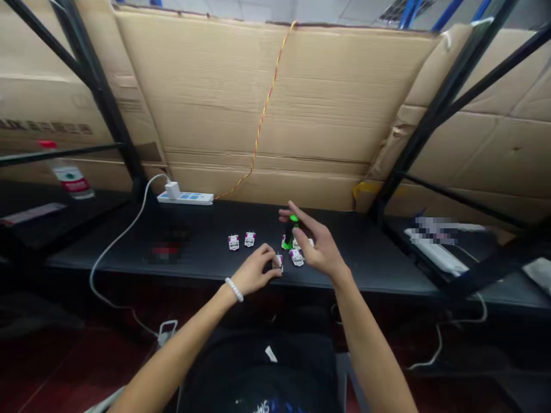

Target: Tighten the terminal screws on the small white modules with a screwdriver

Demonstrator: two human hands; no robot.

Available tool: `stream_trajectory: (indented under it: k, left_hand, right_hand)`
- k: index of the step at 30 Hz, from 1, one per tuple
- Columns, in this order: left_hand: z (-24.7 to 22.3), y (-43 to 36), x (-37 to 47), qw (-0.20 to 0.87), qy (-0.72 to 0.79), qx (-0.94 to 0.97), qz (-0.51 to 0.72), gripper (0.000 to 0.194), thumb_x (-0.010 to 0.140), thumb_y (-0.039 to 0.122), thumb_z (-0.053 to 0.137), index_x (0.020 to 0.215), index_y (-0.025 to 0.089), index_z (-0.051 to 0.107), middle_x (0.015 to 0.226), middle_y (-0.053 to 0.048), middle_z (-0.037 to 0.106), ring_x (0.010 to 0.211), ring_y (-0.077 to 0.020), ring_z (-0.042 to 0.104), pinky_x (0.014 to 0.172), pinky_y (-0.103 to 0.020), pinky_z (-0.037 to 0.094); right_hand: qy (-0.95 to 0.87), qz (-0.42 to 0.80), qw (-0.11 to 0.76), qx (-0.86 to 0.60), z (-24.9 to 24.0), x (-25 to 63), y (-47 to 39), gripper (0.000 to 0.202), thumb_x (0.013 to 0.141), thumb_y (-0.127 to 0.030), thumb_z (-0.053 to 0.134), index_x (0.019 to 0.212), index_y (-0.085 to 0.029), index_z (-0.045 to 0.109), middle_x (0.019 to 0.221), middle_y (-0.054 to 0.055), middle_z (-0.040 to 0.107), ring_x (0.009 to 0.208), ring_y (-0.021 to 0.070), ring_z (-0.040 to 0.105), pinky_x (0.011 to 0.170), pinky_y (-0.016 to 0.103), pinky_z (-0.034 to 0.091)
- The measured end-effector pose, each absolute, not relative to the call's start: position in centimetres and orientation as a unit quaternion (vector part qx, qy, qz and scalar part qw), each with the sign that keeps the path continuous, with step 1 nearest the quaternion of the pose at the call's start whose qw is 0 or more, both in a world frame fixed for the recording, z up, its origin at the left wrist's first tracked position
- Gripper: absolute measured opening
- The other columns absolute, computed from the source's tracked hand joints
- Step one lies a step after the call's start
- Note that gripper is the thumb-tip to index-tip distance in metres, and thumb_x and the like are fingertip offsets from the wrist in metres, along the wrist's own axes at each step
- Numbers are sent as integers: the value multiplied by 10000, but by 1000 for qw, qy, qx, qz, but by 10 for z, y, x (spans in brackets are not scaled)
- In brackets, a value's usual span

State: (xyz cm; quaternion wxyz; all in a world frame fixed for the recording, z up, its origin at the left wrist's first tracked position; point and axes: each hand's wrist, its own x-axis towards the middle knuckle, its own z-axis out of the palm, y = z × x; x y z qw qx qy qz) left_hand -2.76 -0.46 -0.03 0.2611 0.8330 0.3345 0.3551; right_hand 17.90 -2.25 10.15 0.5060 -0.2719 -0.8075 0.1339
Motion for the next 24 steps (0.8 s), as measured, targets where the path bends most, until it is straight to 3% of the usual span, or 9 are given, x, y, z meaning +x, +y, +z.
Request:
stream_trajectory:
  k: [3, 5, 7, 9, 11, 16, 18, 22, 24]
  left_hand:
    - [-1, -5, -27, 261, 336, 831, 357, 140, 931, 307, 750, 899, 200, 665, 1068, -45, 601, 989, -215, 636, 983, -389, 542]
    - [0, -5, -27, 263, 335, 831, 359, 131, 931, 296, 751, 903, 200, 667, 1058, -43, 598, 991, -216, 636, 984, -388, 542]
    - [2, -6, -27, 264, 336, 830, 358, 124, 926, 281, 756, 899, 198, 668, 1049, -43, 595, 989, -216, 634, 982, -387, 541]
    - [3, -6, -27, 263, 336, 831, 356, 123, 920, 268, 762, 892, 196, 666, 1049, -43, 596, 986, -214, 634, 978, -382, 542]
    - [4, -7, -27, 260, 339, 832, 353, 122, 918, 264, 761, 890, 198, 663, 1061, -42, 599, 993, -213, 636, 983, -381, 540]
    - [2, -6, -27, 259, 337, 833, 355, 126, 927, 283, 748, 899, 201, 656, 1072, -48, 604, 997, -215, 639, 990, -386, 538]
    - [1, -6, -27, 260, 337, 831, 357, 124, 926, 280, 748, 898, 203, 656, 1066, -46, 601, 996, -217, 639, 993, -387, 535]
    - [1, -6, -26, 262, 337, 831, 356, 131, 915, 267, 764, 888, 199, 654, 1048, -43, 595, 991, -220, 638, 975, -384, 533]
    - [2, -6, -26, 263, 337, 832, 355, 128, 912, 256, 767, 891, 198, 655, 1049, -40, 592, 989, -218, 638, 972, -382, 531]
  right_hand:
    - [-787, 83, 530, -303, 101, 178, -21, 385, 988, -378, 692, 1360, -282, 689, 1043, 62, 695, 823, 188, 672, 769, 347, 623]
    - [-773, 15, 539, -334, 101, 177, -21, 357, 925, -411, 774, 1248, -261, 746, 1012, 66, 672, 784, 190, 643, 740, 359, 616]
    - [-774, 0, 536, -338, 101, 176, -21, 386, 967, -402, 714, 1323, -252, 712, 1133, 105, 676, 877, 216, 680, 847, 410, 626]
    - [-782, 48, 537, -312, 100, 177, -22, 430, 1048, -346, 564, 1468, -262, 613, 1310, 134, 667, 1032, 237, 719, 977, 450, 609]
    - [-783, 103, 543, -285, 99, 177, -22, 443, 1082, -295, 470, 1515, -286, 566, 1364, 118, 680, 1107, 231, 732, 1017, 446, 601]
    - [-753, 16, 562, -341, 99, 178, -21, 259, 967, -380, 719, 1196, -274, 777, 1001, 64, 700, 818, 195, 675, 756, 359, 621]
    - [-763, 14, 550, -340, 100, 179, -21, 318, 989, -380, 676, 1282, -278, 744, 1057, 78, 689, 852, 200, 675, 789, 370, 623]
    - [-799, 136, 513, -281, 100, 182, -23, 533, 1078, -300, 456, 1610, -320, 440, 1378, 107, 665, 1136, 229, 709, 1007, 438, 604]
    - [-799, 143, 513, -279, 101, 182, -23, 497, 1065, -308, 517, 1562, -307, 511, 1300, 97, 705, 1071, 221, 722, 958, 412, 620]
